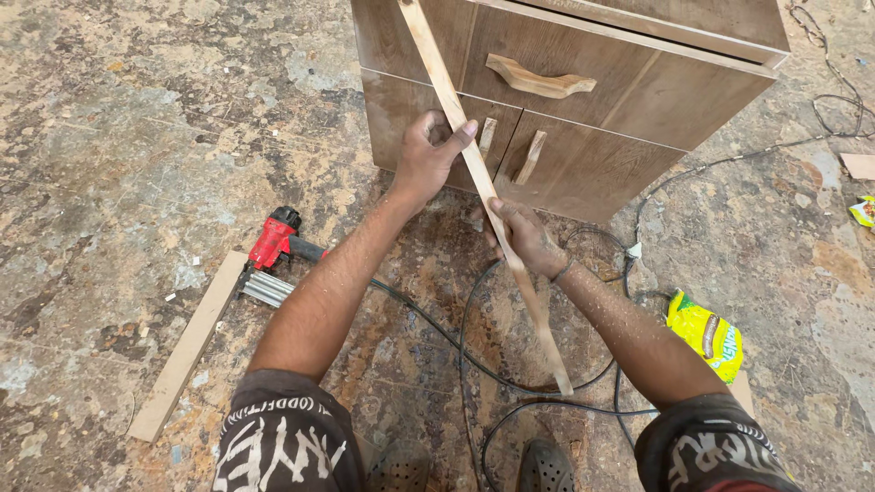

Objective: The person fits a thin wooden strip to the front edge of a cabinet, then uses an angle grinder with a sanding disc to smooth the strip. The person holds the strip with one hand and operates the grinder with the other, moving along the length of the strip.

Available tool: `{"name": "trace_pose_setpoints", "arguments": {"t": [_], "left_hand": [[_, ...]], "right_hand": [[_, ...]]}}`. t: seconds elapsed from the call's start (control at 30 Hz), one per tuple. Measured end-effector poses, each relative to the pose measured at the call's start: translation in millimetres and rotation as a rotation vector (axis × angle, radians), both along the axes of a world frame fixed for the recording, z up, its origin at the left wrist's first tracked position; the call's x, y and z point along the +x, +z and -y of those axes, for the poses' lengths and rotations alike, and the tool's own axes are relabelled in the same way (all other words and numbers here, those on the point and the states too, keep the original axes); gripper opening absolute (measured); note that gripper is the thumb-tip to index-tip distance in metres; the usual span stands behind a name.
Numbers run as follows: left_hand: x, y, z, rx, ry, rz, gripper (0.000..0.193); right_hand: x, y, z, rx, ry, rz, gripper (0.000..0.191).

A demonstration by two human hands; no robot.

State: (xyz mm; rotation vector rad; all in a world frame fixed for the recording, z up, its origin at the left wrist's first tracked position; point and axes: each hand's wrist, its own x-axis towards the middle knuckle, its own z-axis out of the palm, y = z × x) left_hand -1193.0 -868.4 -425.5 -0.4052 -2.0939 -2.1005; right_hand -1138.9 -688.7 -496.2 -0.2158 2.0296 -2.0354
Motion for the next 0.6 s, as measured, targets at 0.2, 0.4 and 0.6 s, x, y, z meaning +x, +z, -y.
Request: {"name": "trace_pose_setpoints", "arguments": {"t": [0.2, 0.4, 0.6], "left_hand": [[4.1, 2.8, -0.1, -0.238, 0.321, 0.111, 0.044], [2.0, -4.2, 3.9, -0.277, 0.334, 0.029, 0.051], [-10.6, -12.4, 7.2, -0.091, 0.125, 0.065, 0.043]], "right_hand": [[-7.6, -3.5, 8.1, 0.112, -0.037, -0.024, 0.031], [-6.9, -23.3, 10.2, 0.025, 0.023, -0.112, 0.036], [-1.8, -30.1, 1.9, -0.009, -0.016, 0.066, 0.035]]}}
